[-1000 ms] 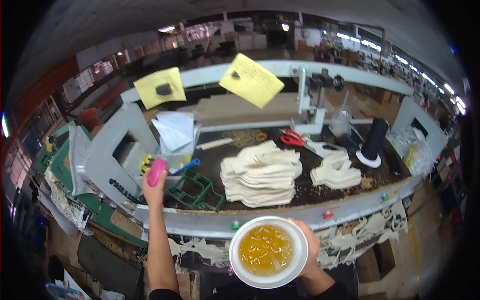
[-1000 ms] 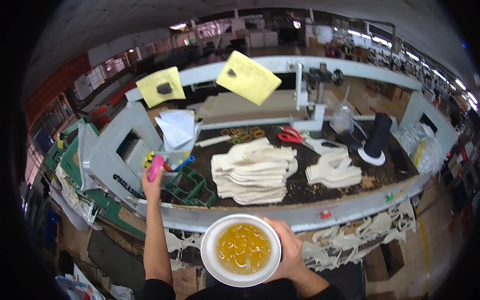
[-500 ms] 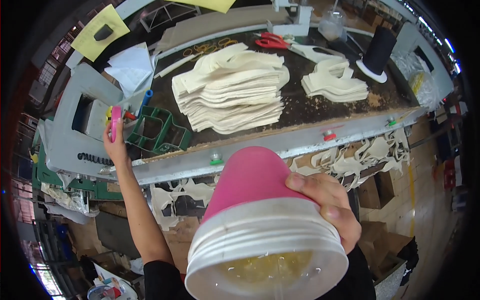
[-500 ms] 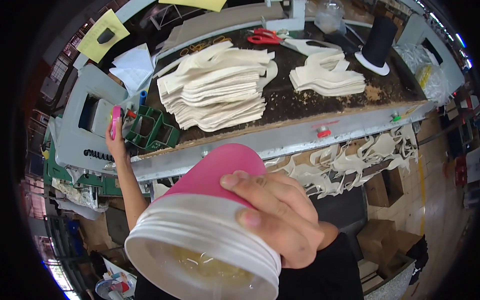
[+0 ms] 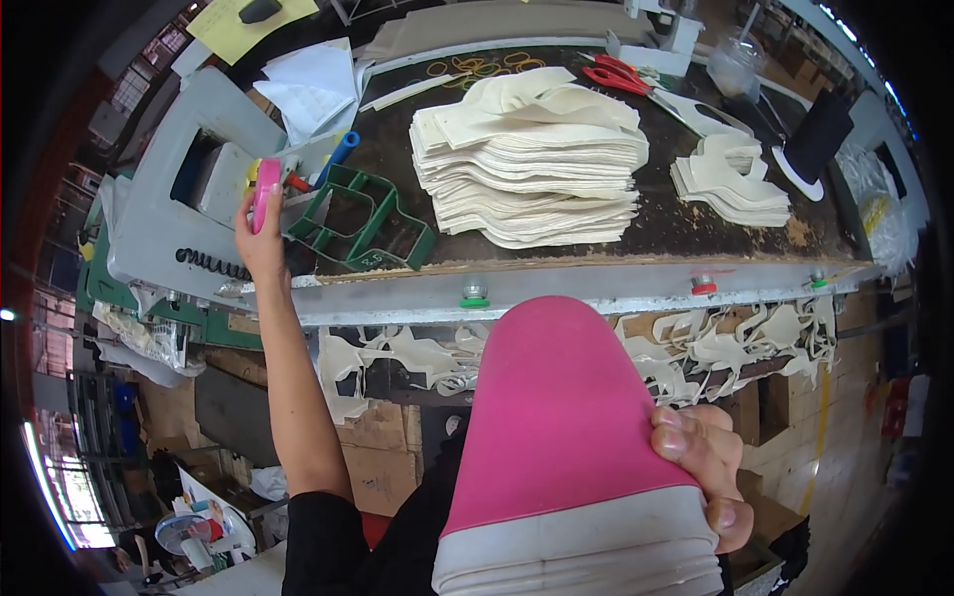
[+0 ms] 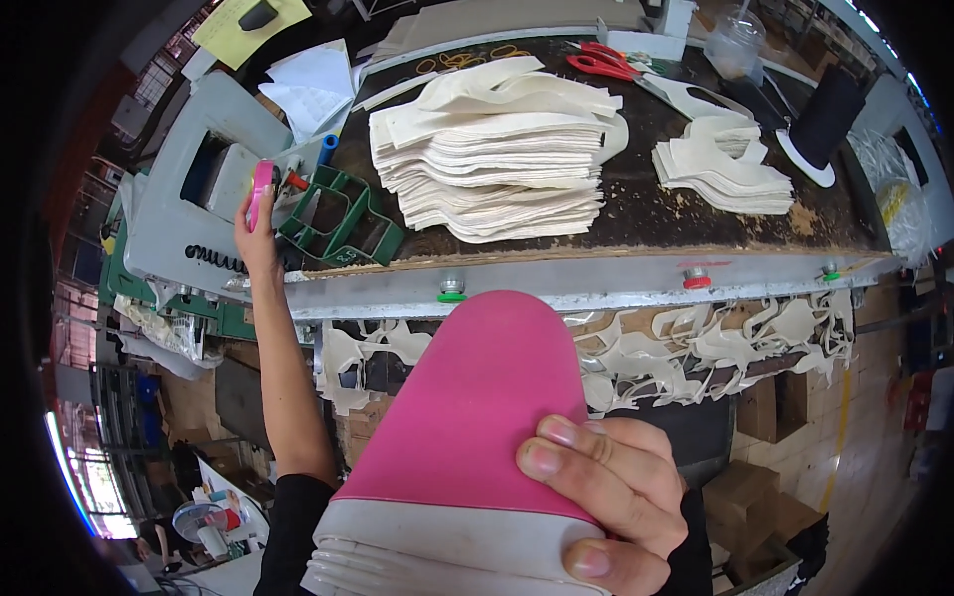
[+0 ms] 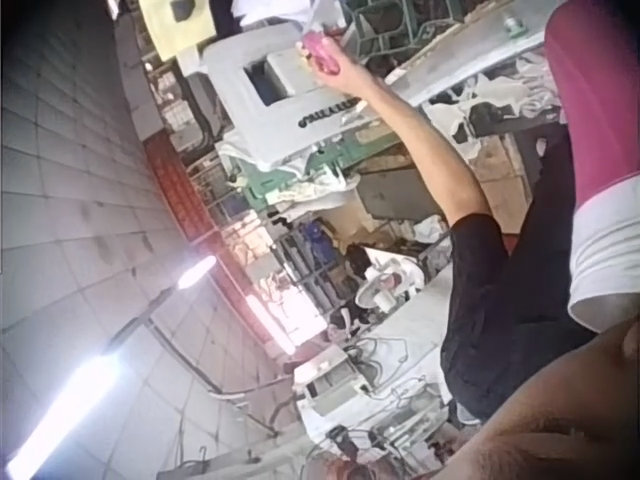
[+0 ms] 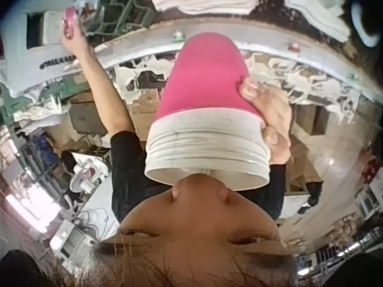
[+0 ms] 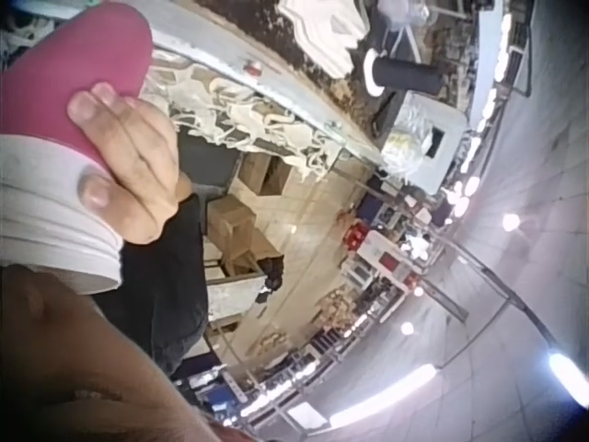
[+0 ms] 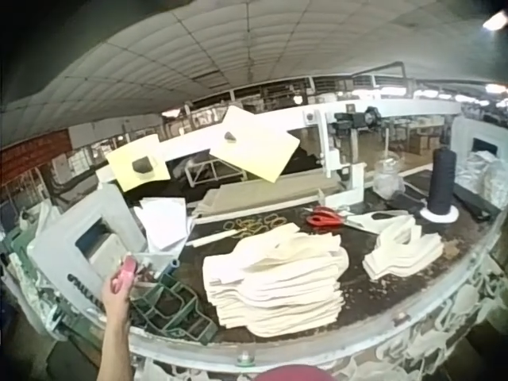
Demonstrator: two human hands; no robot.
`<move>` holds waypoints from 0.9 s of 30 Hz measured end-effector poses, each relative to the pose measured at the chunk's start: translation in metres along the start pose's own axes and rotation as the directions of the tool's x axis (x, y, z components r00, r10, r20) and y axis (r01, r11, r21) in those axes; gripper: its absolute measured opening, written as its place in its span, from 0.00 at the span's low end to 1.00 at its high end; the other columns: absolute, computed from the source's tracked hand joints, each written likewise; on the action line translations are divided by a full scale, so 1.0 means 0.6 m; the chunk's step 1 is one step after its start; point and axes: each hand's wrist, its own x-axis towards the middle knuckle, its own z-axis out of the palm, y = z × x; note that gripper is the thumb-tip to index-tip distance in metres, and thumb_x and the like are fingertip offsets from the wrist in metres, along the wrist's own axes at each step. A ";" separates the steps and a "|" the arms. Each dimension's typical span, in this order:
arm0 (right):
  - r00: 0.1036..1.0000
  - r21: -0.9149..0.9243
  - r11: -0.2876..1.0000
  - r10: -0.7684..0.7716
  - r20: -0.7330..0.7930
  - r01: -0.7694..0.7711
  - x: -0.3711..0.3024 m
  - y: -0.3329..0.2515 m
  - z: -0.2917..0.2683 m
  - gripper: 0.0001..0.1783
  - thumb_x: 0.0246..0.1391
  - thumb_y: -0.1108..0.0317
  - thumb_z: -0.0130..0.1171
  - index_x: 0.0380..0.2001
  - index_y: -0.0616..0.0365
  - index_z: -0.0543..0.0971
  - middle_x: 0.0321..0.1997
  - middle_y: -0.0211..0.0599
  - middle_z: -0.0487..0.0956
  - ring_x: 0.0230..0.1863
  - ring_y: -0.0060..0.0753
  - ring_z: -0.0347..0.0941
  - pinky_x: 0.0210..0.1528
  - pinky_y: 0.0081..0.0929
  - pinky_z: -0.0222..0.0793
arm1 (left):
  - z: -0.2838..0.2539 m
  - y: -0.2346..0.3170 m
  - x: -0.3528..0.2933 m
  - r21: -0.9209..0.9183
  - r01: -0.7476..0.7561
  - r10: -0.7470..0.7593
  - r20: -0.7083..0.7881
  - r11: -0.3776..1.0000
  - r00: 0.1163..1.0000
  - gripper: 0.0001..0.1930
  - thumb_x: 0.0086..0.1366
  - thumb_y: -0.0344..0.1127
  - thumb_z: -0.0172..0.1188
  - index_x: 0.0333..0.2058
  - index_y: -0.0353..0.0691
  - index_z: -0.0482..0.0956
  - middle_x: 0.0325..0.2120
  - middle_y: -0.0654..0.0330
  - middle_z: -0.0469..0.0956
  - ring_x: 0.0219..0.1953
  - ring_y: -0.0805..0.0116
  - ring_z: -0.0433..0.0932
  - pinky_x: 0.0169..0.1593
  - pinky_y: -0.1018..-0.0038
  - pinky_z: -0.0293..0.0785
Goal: Using a metal die and a hydraulic cutting press to cut shoe components from a sheet of material.
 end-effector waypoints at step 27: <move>0.985 0.228 0.972 0.020 0.170 -0.059 0.037 0.018 0.051 0.14 0.72 0.60 0.54 0.52 0.57 0.73 0.48 0.63 0.86 0.48 0.55 0.86 0.47 0.45 0.81 | -0.025 0.017 -0.012 0.033 0.047 -0.045 -0.065 0.998 0.997 0.43 0.58 0.55 0.80 0.62 0.29 0.75 0.55 0.48 0.78 0.55 0.61 0.77 0.61 0.69 0.70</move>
